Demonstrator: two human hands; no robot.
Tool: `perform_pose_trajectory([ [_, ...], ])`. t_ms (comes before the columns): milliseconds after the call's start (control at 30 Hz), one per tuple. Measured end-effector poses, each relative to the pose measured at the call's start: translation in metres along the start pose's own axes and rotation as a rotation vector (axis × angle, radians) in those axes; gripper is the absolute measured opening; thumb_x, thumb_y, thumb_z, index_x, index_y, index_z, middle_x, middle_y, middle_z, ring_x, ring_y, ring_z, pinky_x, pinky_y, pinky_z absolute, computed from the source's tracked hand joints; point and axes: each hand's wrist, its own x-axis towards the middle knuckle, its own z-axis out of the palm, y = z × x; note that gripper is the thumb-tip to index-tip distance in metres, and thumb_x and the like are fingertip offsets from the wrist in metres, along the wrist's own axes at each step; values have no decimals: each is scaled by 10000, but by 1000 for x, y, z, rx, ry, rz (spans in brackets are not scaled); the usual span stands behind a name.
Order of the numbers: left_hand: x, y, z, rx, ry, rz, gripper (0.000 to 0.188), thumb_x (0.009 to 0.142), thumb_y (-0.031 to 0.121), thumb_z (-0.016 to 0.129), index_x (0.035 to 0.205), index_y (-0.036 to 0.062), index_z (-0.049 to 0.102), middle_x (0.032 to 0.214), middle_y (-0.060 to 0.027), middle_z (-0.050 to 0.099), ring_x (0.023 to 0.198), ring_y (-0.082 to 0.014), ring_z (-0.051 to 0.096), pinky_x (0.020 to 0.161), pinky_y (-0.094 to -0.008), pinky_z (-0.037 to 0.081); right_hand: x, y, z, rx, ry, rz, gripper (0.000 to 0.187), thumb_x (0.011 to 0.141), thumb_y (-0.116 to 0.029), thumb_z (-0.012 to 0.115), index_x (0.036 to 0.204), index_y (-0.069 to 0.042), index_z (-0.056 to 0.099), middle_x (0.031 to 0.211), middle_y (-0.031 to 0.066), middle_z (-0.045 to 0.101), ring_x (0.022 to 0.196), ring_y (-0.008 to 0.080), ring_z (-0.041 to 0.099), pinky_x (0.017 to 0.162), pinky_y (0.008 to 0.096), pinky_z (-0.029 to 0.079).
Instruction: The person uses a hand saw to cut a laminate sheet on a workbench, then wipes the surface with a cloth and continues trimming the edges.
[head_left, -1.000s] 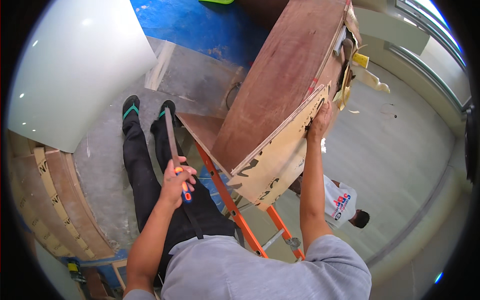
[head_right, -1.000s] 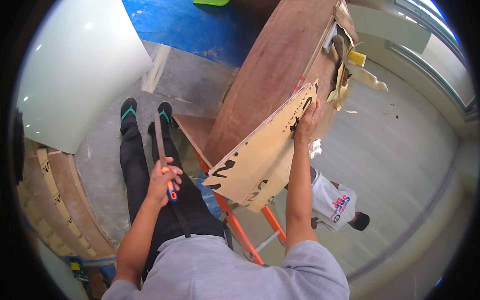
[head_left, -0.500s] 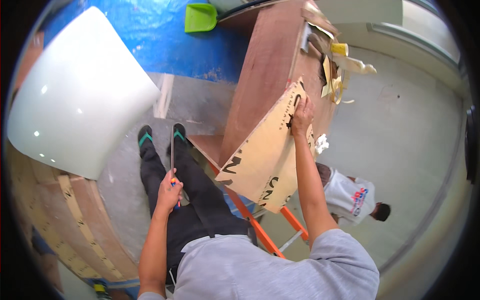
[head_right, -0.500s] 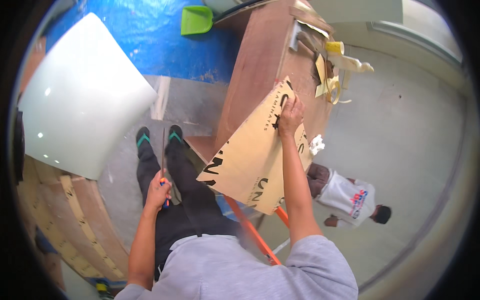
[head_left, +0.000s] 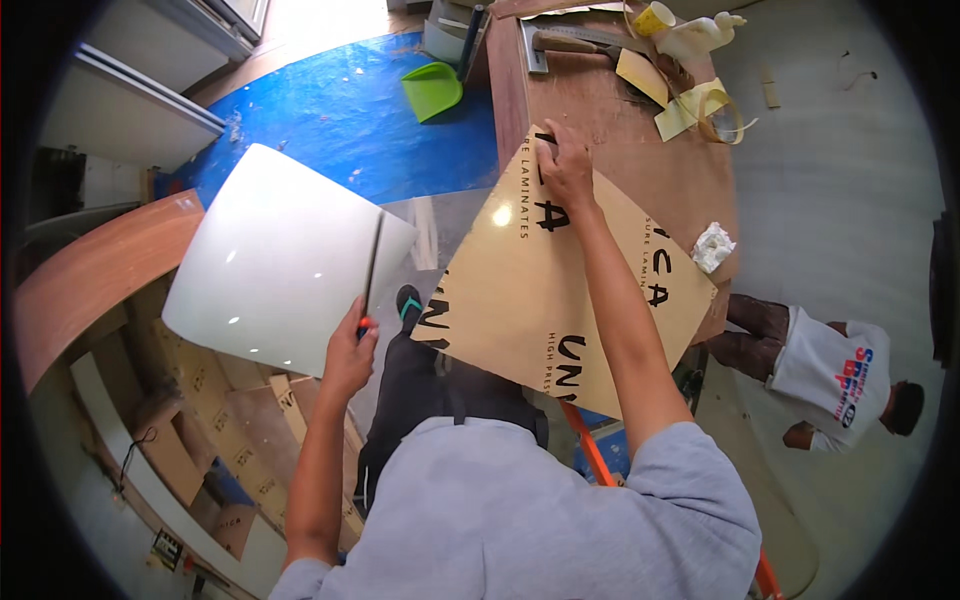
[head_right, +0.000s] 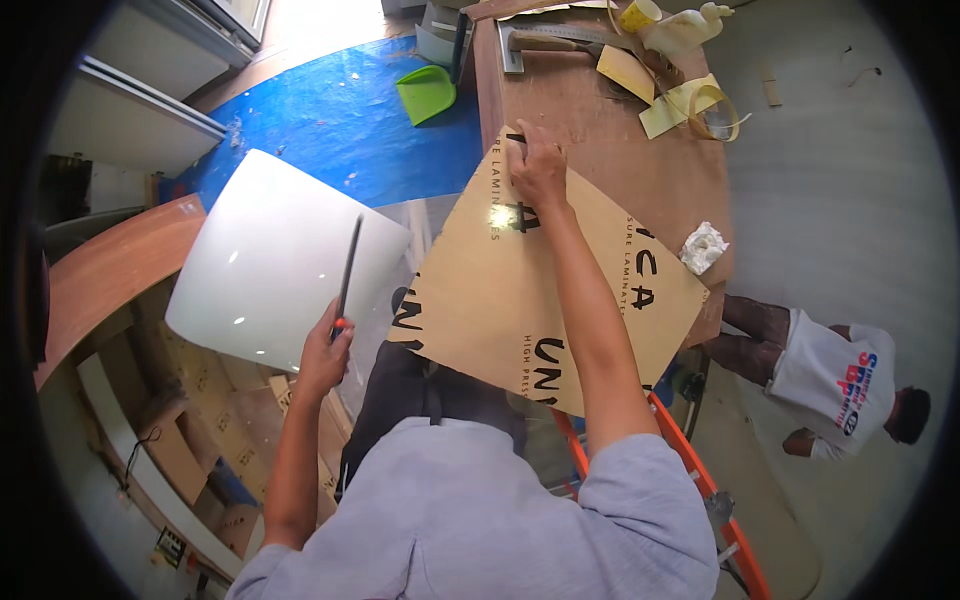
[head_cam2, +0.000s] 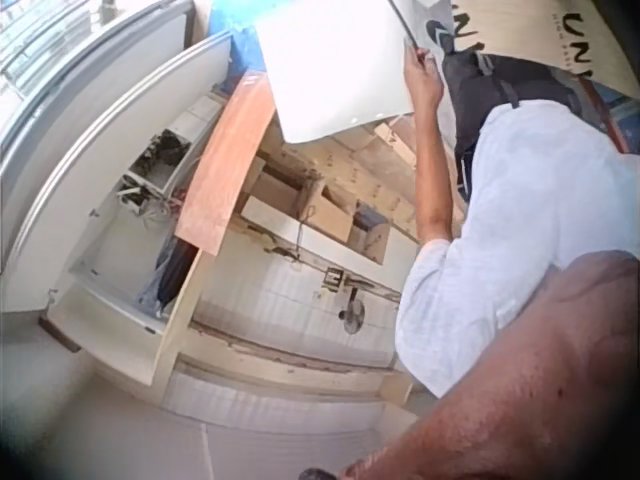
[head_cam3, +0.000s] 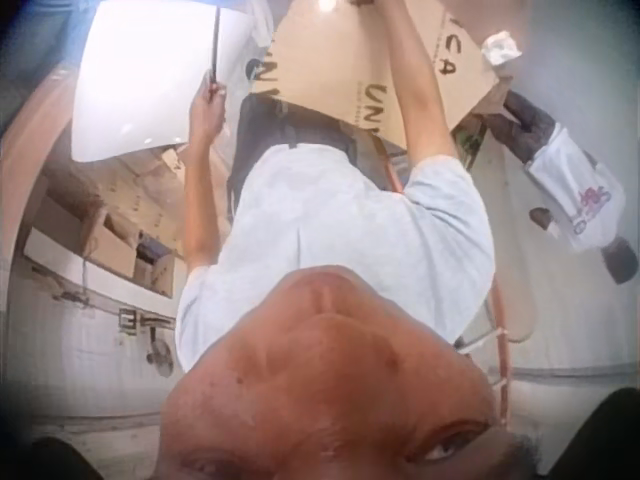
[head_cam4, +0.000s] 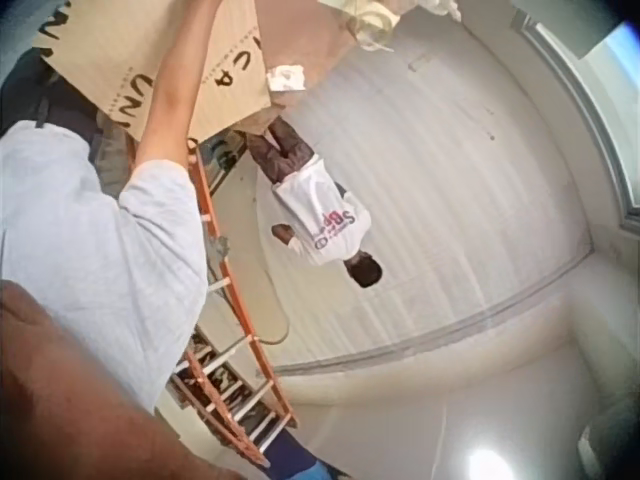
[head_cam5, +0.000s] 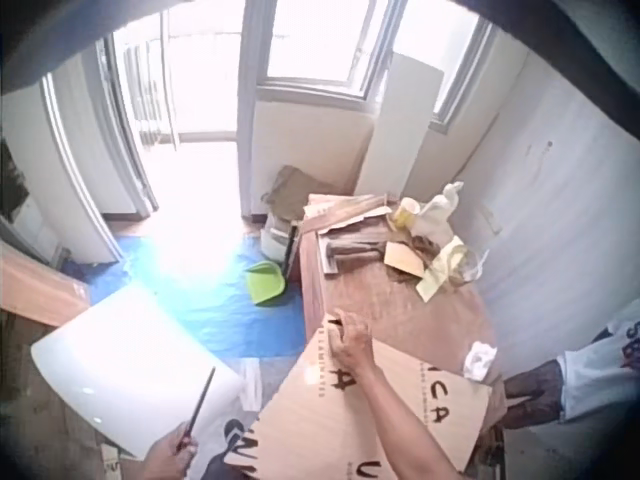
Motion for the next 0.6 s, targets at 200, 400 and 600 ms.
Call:
perform_pose_trajectory([
  [200,10,140,95,376,28,476,621,977,17,543,1564,11,337,1118,-240,617,986,-401,626,886,-459,510,2,-10,-5,-15,-25,17,354,905,-270,634,1219,-115,688,1173,110,689,1136,330,633,992,490,444],
  [400,39,200,157,599,41,433,581,993,61,503,1533,-52,322,1107,-263,603,1027,-428,613,925,-510,490,1,-9,-10,-50,-16,-21,391,905,-301,622,1234,-95,677,1178,111,681,1111,326,633,1010,515,426],
  [600,39,204,172,677,-8,268,639,973,62,475,1562,-63,260,1303,-305,547,1159,-470,593,1015,-524,473,3,-14,-12,-79,-62,2,451,910,-326,627,1314,-127,656,1230,91,660,1151,304,618,1012,498,424],
])
